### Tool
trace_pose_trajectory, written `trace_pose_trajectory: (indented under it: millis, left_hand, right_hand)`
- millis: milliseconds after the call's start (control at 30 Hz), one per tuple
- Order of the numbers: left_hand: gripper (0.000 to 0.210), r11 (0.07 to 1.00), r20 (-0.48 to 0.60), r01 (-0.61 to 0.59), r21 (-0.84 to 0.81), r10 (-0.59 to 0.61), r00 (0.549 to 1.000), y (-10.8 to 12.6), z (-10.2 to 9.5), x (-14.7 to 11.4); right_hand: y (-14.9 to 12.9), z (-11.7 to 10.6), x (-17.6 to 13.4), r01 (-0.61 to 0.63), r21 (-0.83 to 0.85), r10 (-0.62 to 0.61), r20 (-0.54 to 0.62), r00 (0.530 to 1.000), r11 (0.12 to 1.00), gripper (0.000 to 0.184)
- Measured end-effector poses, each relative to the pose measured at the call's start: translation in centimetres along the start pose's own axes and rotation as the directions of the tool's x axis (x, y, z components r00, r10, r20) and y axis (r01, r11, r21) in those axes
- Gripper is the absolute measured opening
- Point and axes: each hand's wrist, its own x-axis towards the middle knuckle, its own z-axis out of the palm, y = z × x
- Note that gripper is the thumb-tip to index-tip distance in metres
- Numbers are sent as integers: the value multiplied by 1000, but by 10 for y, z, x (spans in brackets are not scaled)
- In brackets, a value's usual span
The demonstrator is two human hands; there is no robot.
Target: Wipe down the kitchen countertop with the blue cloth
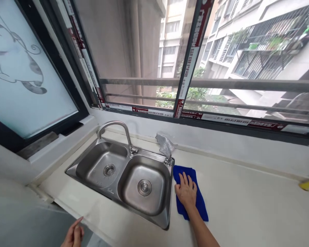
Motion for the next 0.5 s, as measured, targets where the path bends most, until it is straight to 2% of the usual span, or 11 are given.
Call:
trace_pose_trajectory:
  millis: [67, 133, 233, 300, 400, 500]
  left_hand:
    - [65, 996, 77, -86, 35, 83, 994, 15, 8, 11]
    - [55, 979, 185, -190, 69, 174, 967, 25, 15, 21]
    - [45, 931, 350, -349, 108, 293, 890, 26, 21, 34]
    - [42, 902, 439, -406, 145, 309, 844, 21, 22, 43]
    - [43, 896, 491, -398, 198, 261, 831, 15, 23, 52]
    - [43, 926, 460, -306, 222, 177, 870, 17, 27, 59]
  right_hand:
    - [-1, -6, -22, 14, -4, -14, -6, 1000, 1000, 60]
    - [0, -13, -44, 27, 0, -27, -16, 1000, 1000, 61]
    - [5, -23, -75, 34, 12, -33, -32, 999, 999, 62]
    - [11, -31, -97, 39, 21, -38, -35, 999, 999, 63]
    - [27, -47, -132, 58, 42, -58, -9, 998, 997, 66]
    - [50, -64, -169, 26, 55, -27, 16, 999, 998, 70]
